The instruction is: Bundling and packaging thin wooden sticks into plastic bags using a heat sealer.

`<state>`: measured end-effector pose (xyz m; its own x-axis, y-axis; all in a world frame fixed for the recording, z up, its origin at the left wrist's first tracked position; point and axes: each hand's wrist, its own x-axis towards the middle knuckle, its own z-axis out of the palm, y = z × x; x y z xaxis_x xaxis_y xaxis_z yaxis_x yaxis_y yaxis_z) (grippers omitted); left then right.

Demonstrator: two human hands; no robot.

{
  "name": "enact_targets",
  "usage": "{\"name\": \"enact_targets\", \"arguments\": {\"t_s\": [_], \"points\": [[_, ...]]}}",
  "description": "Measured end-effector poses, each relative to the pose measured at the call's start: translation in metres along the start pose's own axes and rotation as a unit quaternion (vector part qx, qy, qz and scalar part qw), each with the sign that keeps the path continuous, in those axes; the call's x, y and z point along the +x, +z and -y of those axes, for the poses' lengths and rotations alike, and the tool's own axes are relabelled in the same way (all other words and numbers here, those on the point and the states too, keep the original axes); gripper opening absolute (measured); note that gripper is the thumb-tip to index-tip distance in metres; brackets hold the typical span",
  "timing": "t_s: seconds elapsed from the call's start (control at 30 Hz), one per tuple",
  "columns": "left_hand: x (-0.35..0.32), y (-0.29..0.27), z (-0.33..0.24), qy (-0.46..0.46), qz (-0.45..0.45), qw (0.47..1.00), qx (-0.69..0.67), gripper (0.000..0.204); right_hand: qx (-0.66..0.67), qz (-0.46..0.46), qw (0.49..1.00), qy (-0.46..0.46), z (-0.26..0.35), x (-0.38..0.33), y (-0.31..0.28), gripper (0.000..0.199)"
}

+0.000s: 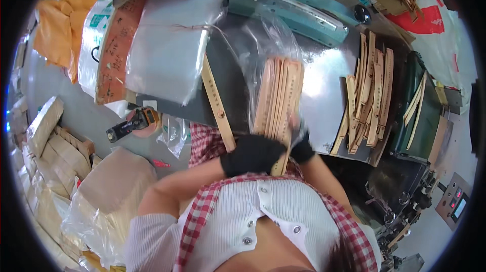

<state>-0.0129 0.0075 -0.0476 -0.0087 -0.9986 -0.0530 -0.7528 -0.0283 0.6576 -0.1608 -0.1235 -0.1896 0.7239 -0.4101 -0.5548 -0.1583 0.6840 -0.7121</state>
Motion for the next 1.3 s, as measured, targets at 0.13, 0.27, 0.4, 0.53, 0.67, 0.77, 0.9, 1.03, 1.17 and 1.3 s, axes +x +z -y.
{"name": "enact_targets", "arguments": {"t_s": [0.13,0.27,0.4,0.53,0.67,0.77,0.9,1.03,1.17,1.3], "points": [[-0.062,0.005,0.046,-0.267,-0.344,0.880,-0.191,0.035,0.044,-0.021,0.997,0.057,0.058,-0.111,0.065,0.045],[-0.038,-0.014,0.086,-0.385,-0.333,0.857,0.077,0.050,-0.228,-0.046,0.967,-0.104,0.047,-0.083,0.063,0.052],[-0.043,-0.019,0.098,-0.443,-0.288,0.847,0.059,0.027,-0.343,-0.045,0.923,-0.170,0.086,-0.033,0.084,0.034],[-0.090,-0.012,0.094,-0.406,-0.276,0.862,0.127,0.021,-0.555,-0.215,0.679,-0.430,0.099,-0.060,0.067,0.028],[-0.081,-0.047,0.031,-0.340,-0.286,0.896,0.015,0.011,-0.403,0.005,0.856,-0.325,0.085,-0.092,0.116,0.040],[-0.038,-0.057,-0.018,-0.228,-0.347,0.822,-0.390,0.008,-0.194,0.207,0.944,-0.168,0.080,-0.098,0.140,0.037],[0.002,-0.044,0.002,-0.141,-0.297,0.944,-0.023,0.025,-0.194,-0.023,0.980,-0.040,0.080,-0.111,0.096,0.031],[0.026,-0.035,0.046,-0.005,-0.251,0.953,0.168,0.030,-0.397,0.024,0.916,0.057,0.047,-0.148,0.009,0.036],[0.037,-0.049,0.028,-0.031,-0.273,0.960,0.056,0.013,-0.191,-0.003,0.982,0.008,0.083,-0.109,0.063,0.041],[0.036,-0.043,0.013,0.015,-0.277,0.958,0.077,0.039,-0.472,-0.195,0.742,-0.435,0.113,-0.048,0.060,0.029]]}}
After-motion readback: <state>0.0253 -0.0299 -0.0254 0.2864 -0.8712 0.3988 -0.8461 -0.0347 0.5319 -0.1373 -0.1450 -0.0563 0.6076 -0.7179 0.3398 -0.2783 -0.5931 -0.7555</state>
